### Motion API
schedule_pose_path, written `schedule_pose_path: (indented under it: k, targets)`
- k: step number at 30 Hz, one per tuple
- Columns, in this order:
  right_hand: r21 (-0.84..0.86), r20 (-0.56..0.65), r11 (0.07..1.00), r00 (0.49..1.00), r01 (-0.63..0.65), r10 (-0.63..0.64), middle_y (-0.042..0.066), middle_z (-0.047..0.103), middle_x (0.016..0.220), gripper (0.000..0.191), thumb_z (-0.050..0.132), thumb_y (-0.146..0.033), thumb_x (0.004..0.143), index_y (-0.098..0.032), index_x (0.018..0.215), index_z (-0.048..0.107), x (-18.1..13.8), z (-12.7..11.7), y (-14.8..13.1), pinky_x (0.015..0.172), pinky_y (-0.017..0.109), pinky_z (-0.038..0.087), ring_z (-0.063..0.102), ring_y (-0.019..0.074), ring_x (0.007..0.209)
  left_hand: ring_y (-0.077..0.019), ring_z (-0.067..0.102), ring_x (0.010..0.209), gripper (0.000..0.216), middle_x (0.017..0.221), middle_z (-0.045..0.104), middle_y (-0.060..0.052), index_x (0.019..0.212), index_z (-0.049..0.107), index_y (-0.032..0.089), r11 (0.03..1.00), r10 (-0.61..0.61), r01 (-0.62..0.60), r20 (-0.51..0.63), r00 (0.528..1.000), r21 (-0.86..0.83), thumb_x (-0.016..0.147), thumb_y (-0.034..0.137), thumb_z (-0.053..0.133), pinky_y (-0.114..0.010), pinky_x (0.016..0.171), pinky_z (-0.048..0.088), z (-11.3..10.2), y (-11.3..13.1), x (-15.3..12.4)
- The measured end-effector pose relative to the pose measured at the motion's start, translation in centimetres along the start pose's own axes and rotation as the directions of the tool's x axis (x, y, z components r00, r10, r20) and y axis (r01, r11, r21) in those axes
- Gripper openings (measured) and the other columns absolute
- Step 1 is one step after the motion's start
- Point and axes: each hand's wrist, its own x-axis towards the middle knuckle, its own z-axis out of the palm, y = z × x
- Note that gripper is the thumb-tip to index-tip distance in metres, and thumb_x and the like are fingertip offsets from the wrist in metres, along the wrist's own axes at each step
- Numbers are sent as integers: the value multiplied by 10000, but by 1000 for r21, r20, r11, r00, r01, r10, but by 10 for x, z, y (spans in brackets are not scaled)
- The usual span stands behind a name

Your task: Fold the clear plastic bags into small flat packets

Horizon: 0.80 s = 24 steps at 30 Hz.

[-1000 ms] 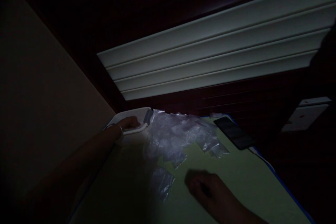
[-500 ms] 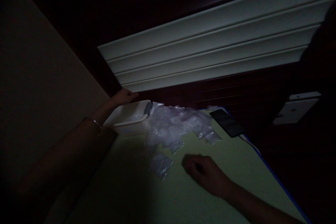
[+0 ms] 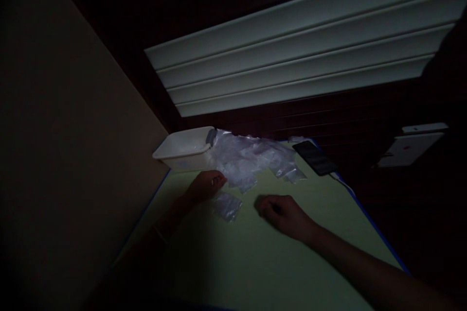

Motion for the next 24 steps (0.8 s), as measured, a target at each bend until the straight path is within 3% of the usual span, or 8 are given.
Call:
schedule_pose_path:
  k: [11,19,24]
  targets:
    - [10,2,1000,1000,-9,9,-11,438,673,387,440,-465,939,-180,686,508,-3,0,-1,561,260,351,391,122,608,-160,603,721,284,787,672,-57,812,638,172,977,-212,212,-178,961,-16,904,357,443,-255,690,415,-6,-49,-20]
    - [-40,-3,999,1000,-15,15,-4,451,653,413,438,-498,928,-173,690,524,-3,-1,-6,526,251,350,398,122,586,-170,560,664,296,719,618,-31,778,582,189,952,-300,305,-204,932,-12,890,434,459,-269,633,382,-7,-53,-35]
    - [-56,2,998,1000,-25,25,-4,461,645,401,445,-481,930,-173,693,543,-4,-1,-3,514,249,338,404,122,575,-181,587,715,360,760,656,-52,751,624,188,948,-317,305,-196,928,-93,896,458,436,-283,681,410,-9,-54,-33]
